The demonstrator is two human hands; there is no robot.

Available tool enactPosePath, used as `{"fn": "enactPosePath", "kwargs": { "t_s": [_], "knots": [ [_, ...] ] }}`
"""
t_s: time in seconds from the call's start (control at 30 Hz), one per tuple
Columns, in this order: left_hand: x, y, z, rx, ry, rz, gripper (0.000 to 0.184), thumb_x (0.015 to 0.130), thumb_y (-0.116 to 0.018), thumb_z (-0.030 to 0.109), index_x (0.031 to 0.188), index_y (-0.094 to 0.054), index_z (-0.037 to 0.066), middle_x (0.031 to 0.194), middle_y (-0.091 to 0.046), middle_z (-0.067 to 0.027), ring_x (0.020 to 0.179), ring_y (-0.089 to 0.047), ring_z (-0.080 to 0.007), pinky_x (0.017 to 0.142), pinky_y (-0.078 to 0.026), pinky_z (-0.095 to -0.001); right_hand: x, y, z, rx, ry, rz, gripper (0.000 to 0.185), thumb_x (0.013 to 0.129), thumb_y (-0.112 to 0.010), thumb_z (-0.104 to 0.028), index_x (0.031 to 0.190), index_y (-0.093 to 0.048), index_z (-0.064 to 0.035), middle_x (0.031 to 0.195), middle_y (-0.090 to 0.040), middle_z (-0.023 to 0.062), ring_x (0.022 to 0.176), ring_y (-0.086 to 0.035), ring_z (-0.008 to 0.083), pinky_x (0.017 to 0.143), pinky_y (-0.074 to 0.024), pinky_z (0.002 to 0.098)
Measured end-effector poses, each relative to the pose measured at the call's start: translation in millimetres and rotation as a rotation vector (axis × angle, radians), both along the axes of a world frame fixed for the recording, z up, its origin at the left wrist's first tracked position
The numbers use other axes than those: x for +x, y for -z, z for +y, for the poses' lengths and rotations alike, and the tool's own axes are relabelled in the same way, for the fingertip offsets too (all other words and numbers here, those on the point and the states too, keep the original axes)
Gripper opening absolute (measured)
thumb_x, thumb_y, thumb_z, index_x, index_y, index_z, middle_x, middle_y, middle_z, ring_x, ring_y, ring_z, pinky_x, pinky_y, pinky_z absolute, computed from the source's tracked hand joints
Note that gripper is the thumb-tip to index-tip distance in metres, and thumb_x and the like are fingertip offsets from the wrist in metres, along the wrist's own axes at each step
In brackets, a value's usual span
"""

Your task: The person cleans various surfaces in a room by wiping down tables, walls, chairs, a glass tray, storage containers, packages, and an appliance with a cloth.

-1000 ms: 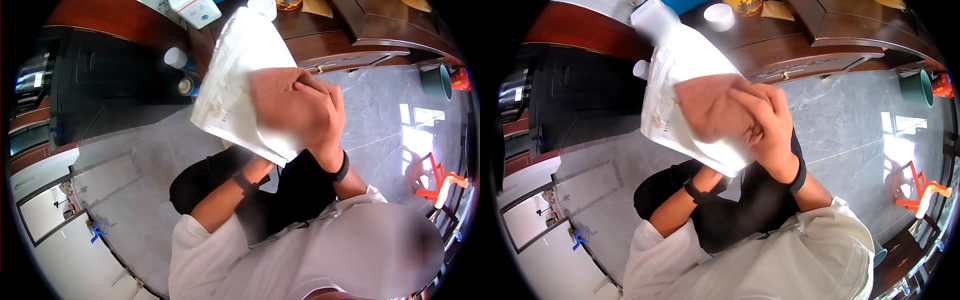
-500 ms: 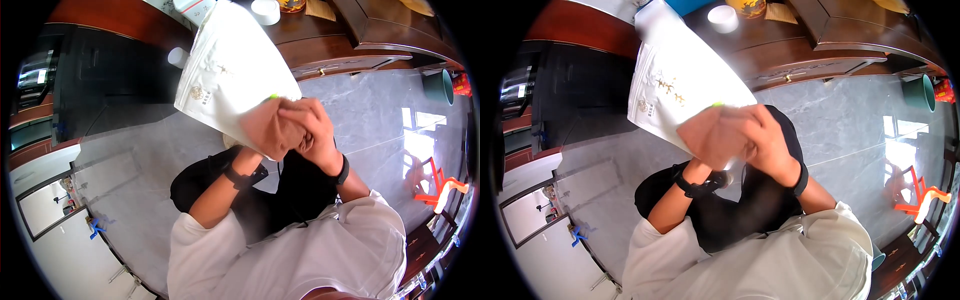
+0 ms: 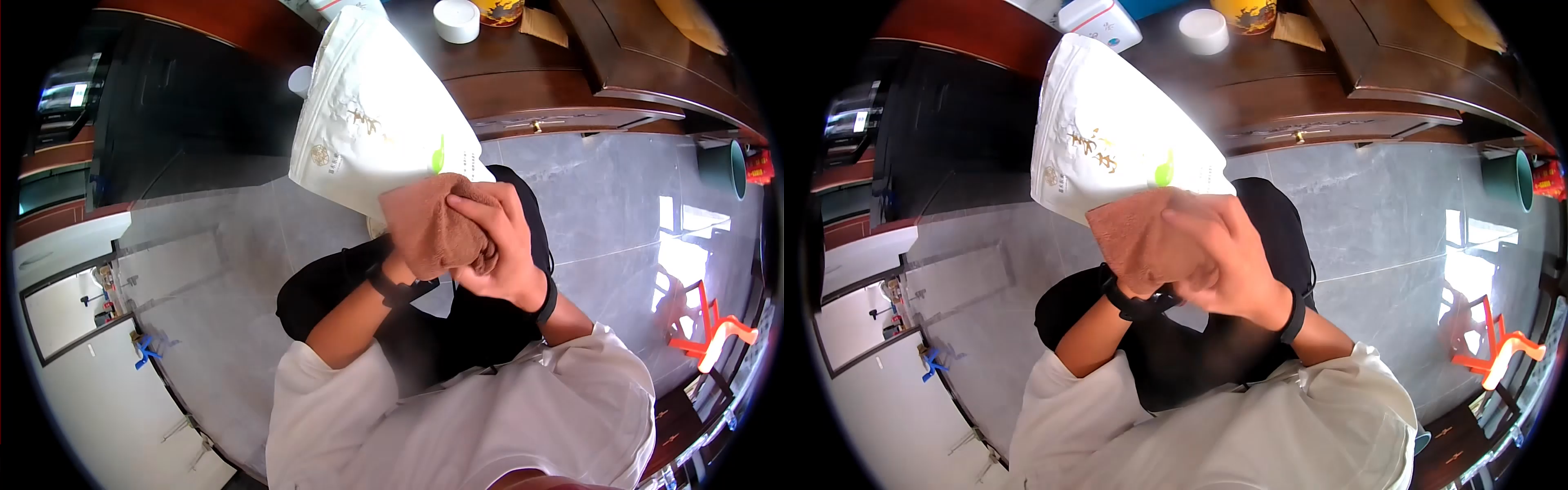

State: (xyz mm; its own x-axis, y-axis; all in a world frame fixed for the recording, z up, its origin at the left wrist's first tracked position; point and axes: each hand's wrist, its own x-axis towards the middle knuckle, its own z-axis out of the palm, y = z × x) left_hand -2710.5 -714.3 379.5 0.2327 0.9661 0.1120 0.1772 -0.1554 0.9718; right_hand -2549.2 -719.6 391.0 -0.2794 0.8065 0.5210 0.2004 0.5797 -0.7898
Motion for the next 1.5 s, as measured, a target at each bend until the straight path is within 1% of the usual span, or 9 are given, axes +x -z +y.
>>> {"fn": "enactPosePath", "kwargs": {
  "t_s": [0.17, 0.2, 0.4, 0.67, 0.87, 1.03, 1.2, 1.27, 1.5],
  "knots": [
    [3, 19, 0, 0.142, -0.007, -0.139, 0.048, 0.081, -0.075, 0.03, 0.117, -0.06, 0.002, 0.111, -0.065, -0.0127, 0.102, -0.062, -0.0248, 0.086, -0.049, -0.0331, 2, 3, 2, 0.002, 0.031, -0.116, 0.081, 0.066, -0.088, -0.031, 0.136, -0.056, -0.0042, 0.13, -0.053, 0.0216, 0.116, -0.055, 0.0396, 0.099, -0.0458, 0.0444],
    [7, 40, -3, 0.104, -0.033, -0.169, 0.045, 0.085, -0.073, 0.028, 0.118, -0.06, 0.002, 0.111, -0.065, -0.012, 0.103, -0.062, -0.0235, 0.087, -0.049, -0.033, -1, -3, 4, -0.006, 0.078, -0.007, 0.078, 0.058, -0.086, -0.004, 0.132, -0.061, -0.0081, 0.125, -0.059, 0.0167, 0.108, -0.06, 0.0346, 0.09, -0.0524, 0.0402],
    [15, 39, 24, -0.085, -0.257, -0.01, 0.044, 0.106, -0.05, 0.034, 0.134, -0.057, 0.0, 0.12, -0.063, -0.0092, 0.117, -0.054, -0.0149, 0.099, -0.044, -0.0305, 37, 21, 22, 0.164, 0.266, 0.125, 0.067, 0.065, -0.085, -0.017, 0.125, -0.063, 0.0027, 0.122, -0.064, 0.0178, 0.106, -0.063, 0.0312, 0.093, -0.0495, 0.0388],
    [-4, -5, 37, -0.596, 0.18, -0.582, 0.064, 0.088, -0.078, 0.044, 0.133, -0.058, 0.003, 0.12, -0.065, -0.0038, 0.11, -0.059, -0.0128, 0.097, -0.048, -0.0318, 72, -7, 39, -0.552, 0.534, 0.851, 0.038, 0.082, -0.069, -0.011, 0.117, -0.058, -0.0007, 0.108, -0.058, 0.0012, 0.099, -0.056, 0.012, 0.089, -0.0473, 0.0299],
    [0, 7, 24, -0.663, 0.27, -0.808, 0.079, 0.083, -0.086, 0.025, 0.146, -0.043, 0.004, 0.137, -0.058, -0.0067, 0.126, -0.055, -0.0188, 0.106, -0.046, -0.0347, 77, 25, 39, -0.426, 0.312, 0.649, 0.023, 0.085, -0.07, -0.002, 0.105, -0.058, -0.0017, 0.096, -0.059, 0.0001, 0.088, -0.054, 0.0074, 0.078, -0.0448, 0.0252],
    [7, -2, 26, -0.516, -0.091, -0.604, 0.052, 0.093, -0.076, 0.021, 0.133, -0.056, -0.004, 0.124, -0.065, -0.0107, 0.11, -0.064, -0.0173, 0.098, -0.051, -0.0317, 101, 29, 43, -0.399, 0.529, 0.477, 0.027, 0.089, -0.07, -0.002, 0.112, -0.055, -0.0006, 0.086, -0.064, 0.002, 0.059, -0.056, 0.0068, 0.054, -0.0438, 0.0212],
    [26, -9, 24, -0.262, -0.249, -0.36, 0.037, 0.095, -0.073, 0.026, 0.113, -0.069, -0.007, 0.104, -0.073, -0.009, 0.092, -0.066, -0.0138, 0.083, -0.053, -0.0292, 78, 0, 33, -0.05, 0.491, 0.439, 0.058, 0.079, -0.076, 0.004, 0.132, -0.053, 0.0009, 0.119, -0.061, 0.0131, 0.094, -0.066, 0.0198, 0.074, -0.0551, 0.0288],
    [31, -9, 23, -0.206, -0.236, -0.287, 0.036, 0.095, -0.074, 0.027, 0.11, -0.07, -0.005, 0.101, -0.073, -0.0081, 0.09, -0.066, -0.013, 0.08, -0.052, -0.0293, 73, -5, 32, 0.041, 0.394, 0.004, 0.075, 0.067, -0.08, 0.005, 0.138, -0.057, -0.0062, 0.142, -0.053, 0.0192, 0.12, -0.061, 0.0339, 0.097, -0.0523, 0.0396],
    [33, 2, 20, 0.166, -0.115, -0.026, 0.023, 0.092, -0.064, 0.003, 0.114, -0.064, -0.003, 0.099, -0.071, -0.0196, 0.092, -0.07, -0.0286, 0.08, -0.052, -0.0364, 35, -8, 28, 0.004, 0.247, -0.035, 0.07, 0.064, -0.081, 0.002, 0.13, -0.065, -0.0121, 0.136, -0.057, 0.0182, 0.121, -0.059, 0.0386, 0.099, -0.0507, 0.0415]
  ]
}}
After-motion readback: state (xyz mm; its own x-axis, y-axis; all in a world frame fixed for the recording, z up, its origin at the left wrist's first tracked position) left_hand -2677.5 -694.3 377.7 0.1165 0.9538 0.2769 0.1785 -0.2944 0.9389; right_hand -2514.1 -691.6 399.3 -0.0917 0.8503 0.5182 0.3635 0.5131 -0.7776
